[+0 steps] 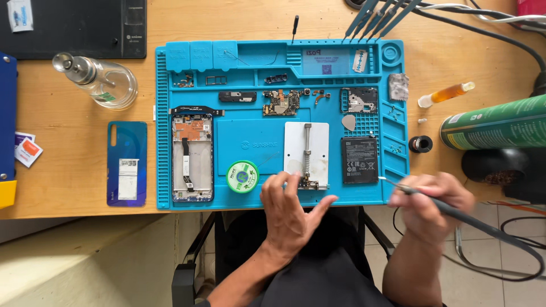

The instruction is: The person solders a small electronic component mounted on a white fixture using a soldering iron and solder wire. They repeatedly apply solder to the component, clean the iron tip on a sponge, and adjust the component's position on the fixture.

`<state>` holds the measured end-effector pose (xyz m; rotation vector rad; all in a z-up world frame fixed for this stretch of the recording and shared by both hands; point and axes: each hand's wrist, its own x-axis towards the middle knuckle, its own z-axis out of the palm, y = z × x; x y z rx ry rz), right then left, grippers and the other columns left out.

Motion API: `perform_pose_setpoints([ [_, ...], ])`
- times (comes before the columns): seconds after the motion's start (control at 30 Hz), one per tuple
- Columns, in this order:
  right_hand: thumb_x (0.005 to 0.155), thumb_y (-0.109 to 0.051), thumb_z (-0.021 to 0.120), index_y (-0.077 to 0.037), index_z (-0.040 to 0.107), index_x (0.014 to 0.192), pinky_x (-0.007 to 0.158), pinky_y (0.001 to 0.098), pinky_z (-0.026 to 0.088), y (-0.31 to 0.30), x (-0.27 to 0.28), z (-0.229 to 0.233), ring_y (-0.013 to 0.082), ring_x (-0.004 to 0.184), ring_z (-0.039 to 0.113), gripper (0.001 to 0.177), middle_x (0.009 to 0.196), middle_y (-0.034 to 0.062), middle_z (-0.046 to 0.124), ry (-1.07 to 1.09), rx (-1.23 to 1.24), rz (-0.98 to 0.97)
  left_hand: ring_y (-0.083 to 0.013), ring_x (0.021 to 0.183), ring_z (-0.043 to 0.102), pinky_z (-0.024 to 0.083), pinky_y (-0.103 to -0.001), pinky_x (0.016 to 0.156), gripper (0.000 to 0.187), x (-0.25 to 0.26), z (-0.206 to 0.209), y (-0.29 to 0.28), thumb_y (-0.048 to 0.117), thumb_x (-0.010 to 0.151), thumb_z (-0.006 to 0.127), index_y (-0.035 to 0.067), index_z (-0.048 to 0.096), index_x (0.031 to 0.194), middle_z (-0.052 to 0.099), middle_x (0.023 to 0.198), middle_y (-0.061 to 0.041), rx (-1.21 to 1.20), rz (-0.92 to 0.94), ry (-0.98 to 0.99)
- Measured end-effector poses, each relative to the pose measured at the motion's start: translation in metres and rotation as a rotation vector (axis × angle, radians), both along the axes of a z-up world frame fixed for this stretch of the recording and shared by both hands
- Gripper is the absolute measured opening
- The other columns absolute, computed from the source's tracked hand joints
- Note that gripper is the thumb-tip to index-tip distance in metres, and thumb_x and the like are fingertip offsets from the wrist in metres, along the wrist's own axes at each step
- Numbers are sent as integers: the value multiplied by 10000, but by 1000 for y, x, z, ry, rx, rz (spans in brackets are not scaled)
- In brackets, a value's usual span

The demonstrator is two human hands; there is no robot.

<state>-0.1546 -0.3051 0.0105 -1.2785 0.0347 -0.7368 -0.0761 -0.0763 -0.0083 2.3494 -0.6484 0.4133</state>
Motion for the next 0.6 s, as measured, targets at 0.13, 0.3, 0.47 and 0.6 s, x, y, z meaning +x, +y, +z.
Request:
perform_pose_setpoints([
  [0.13,896,-84,663,-91,522,850,527,328,547,22,19,-16,259,552,669,148,677,114,601,117,-67,2,-349,1175,526,472,-484,947,1015,3,5,-8,733,776,818,69,360,1392,472,1301,-185,113,66,65],
  [0.3,873,59,673,24,513,872,562,388,600,11,13,-47,316,582,699,164,670,225,619,7,-74,-61,-398,1065,515,446,-539,877,939,10,7,-11,492,772,881,11,399,1418,448,1265,-219,-37,19,64],
  [0.47,974,-104,664,-53,513,970,643,408,607,6,1,-27,313,670,685,159,799,197,614,72,-152,-221,-415,1170,511,459,-569,919,922,3,6,-9,418,712,869,57,374,1402,454,1302,-204,30,52,58],
  [0.6,1028,-302,658,-141,463,1074,635,382,584,-4,-5,-10,249,723,637,257,827,159,593,114,-198,-297,-437,1269,487,474,-576,991,933,0,16,2,364,740,874,77,306,1422,420,1390,-232,101,2,85],
])
